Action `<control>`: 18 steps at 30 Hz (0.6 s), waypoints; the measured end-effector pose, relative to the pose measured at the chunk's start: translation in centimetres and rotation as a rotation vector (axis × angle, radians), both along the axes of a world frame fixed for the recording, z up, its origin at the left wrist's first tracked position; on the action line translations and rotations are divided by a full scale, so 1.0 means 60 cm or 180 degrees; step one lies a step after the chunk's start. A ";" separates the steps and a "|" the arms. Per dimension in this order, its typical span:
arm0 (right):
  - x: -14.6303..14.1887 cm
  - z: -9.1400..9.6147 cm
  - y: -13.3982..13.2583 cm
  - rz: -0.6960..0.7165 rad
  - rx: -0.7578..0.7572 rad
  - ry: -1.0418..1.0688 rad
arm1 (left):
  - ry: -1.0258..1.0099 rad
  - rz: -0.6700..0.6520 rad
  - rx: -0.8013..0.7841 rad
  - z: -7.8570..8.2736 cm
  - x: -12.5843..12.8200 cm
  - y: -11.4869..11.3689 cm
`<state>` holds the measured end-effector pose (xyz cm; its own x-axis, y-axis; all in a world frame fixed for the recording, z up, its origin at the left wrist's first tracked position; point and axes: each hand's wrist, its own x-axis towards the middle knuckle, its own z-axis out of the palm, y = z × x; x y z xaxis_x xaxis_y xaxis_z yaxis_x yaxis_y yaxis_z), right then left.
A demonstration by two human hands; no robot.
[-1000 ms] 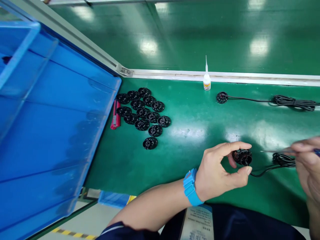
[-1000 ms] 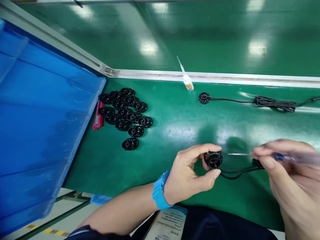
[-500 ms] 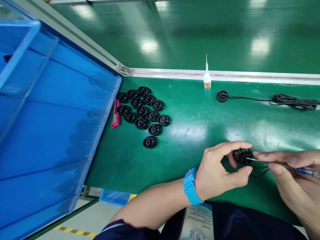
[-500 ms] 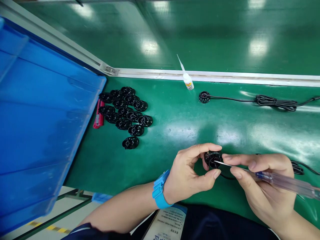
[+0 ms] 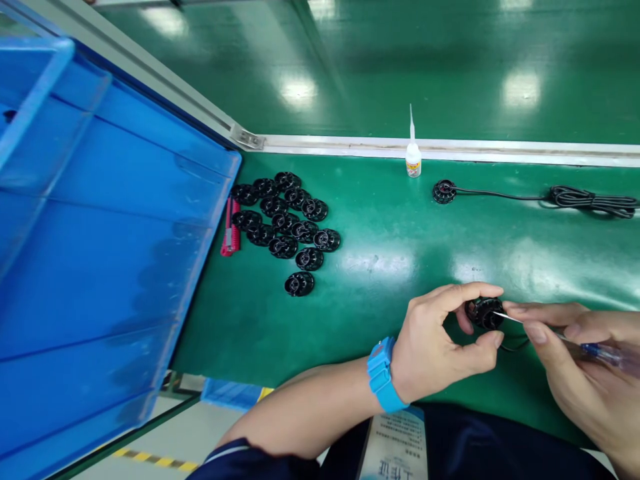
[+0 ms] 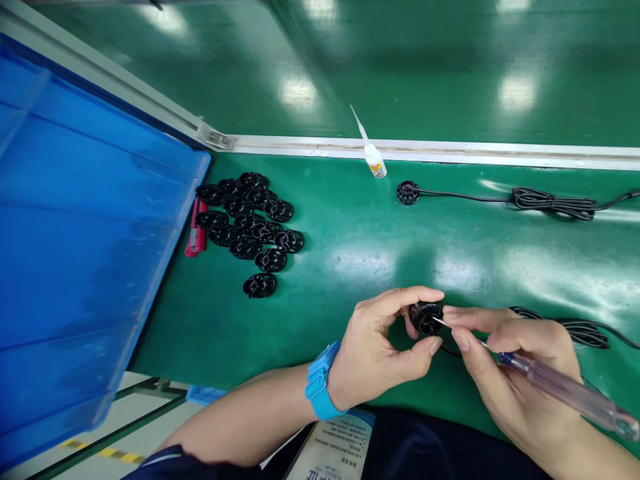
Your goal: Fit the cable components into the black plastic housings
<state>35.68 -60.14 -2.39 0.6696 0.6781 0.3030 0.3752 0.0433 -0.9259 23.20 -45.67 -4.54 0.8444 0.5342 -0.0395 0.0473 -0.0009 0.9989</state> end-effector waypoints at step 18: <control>0.004 0.015 -0.017 0.0543 -0.0517 -0.1476 | 0.0117 -0.0167 -0.0748 0.004 0.002 0.001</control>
<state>35.94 -61.14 -1.47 0.3659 0.8288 0.4234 0.7478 0.0090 -0.6639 23.29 -45.60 -4.29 0.8664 0.4623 -0.1887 0.0896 0.2277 0.9696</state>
